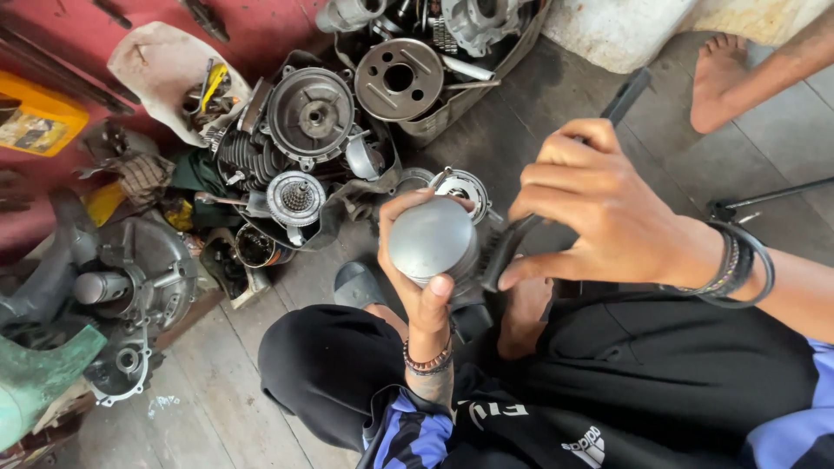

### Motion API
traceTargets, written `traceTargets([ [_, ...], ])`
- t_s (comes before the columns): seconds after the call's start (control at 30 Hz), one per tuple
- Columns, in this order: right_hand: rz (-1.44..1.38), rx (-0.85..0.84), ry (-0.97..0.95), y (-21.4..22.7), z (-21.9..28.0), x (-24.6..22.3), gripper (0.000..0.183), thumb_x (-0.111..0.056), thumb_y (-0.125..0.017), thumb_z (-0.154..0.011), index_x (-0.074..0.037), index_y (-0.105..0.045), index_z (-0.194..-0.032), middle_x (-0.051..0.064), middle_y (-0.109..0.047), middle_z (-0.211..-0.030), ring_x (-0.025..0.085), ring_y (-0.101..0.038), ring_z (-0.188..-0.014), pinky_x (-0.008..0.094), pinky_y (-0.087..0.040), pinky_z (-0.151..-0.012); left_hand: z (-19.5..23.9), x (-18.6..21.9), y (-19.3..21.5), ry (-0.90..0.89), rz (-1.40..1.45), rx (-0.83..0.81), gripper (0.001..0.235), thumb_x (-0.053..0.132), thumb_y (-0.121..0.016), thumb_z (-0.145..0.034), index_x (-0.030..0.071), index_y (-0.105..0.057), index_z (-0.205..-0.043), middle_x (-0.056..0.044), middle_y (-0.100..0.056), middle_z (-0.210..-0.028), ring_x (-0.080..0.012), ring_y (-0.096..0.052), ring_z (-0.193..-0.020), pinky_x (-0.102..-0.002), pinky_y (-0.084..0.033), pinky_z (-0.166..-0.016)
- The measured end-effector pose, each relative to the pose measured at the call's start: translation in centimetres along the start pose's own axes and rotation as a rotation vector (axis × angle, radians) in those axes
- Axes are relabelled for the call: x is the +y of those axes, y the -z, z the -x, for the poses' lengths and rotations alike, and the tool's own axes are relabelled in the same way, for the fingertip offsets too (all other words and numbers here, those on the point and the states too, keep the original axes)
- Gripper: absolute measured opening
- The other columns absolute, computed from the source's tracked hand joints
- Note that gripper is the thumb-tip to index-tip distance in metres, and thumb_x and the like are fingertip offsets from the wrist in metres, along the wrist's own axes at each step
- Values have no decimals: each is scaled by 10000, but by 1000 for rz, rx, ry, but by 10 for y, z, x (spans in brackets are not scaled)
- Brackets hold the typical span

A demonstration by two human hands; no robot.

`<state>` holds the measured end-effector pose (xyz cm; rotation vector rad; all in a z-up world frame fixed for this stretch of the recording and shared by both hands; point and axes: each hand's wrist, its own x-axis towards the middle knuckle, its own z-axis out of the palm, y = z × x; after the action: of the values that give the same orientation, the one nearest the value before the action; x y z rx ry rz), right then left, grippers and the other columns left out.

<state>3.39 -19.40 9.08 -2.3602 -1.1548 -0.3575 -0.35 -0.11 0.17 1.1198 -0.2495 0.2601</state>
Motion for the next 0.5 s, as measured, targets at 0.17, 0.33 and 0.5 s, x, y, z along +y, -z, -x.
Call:
traceTargets([
  [0.17, 21, -45, 113, 1, 1, -14, 497, -606, -748, -864, -130, -607, -838, -1, -561, -825, 213, -537, -852, 454, -315, -1027, 1, -8, -2, -11, 54, 15, 830, 617, -741, -815, 11, -469, -1312, -179, -652, -1114, -280, -680, -1015, -396, -544, -952],
  [0.33, 108, 50, 46, 11, 7, -9, 488, -584, -794, -822, -112, -669, -814, -3, -620, -818, 207, -520, -783, 464, -326, -1020, 11, -7, -4, 13, 195, -35, 857, 615, -794, -795, 12, -481, -1317, -162, -632, -1102, -293, -698, -995, -371, -591, -866],
  [0.5, 35, -2, 163, 7, 7, -20, 466, -597, -747, -905, -158, -644, -788, -24, -591, -798, 181, -550, -795, 428, -281, -1039, 8, -7, -8, 12, 141, -28, 839, 639, -776, -805, 27, -470, -1291, -141, -638, -1081, -278, -697, -1004, -371, -583, -899],
])
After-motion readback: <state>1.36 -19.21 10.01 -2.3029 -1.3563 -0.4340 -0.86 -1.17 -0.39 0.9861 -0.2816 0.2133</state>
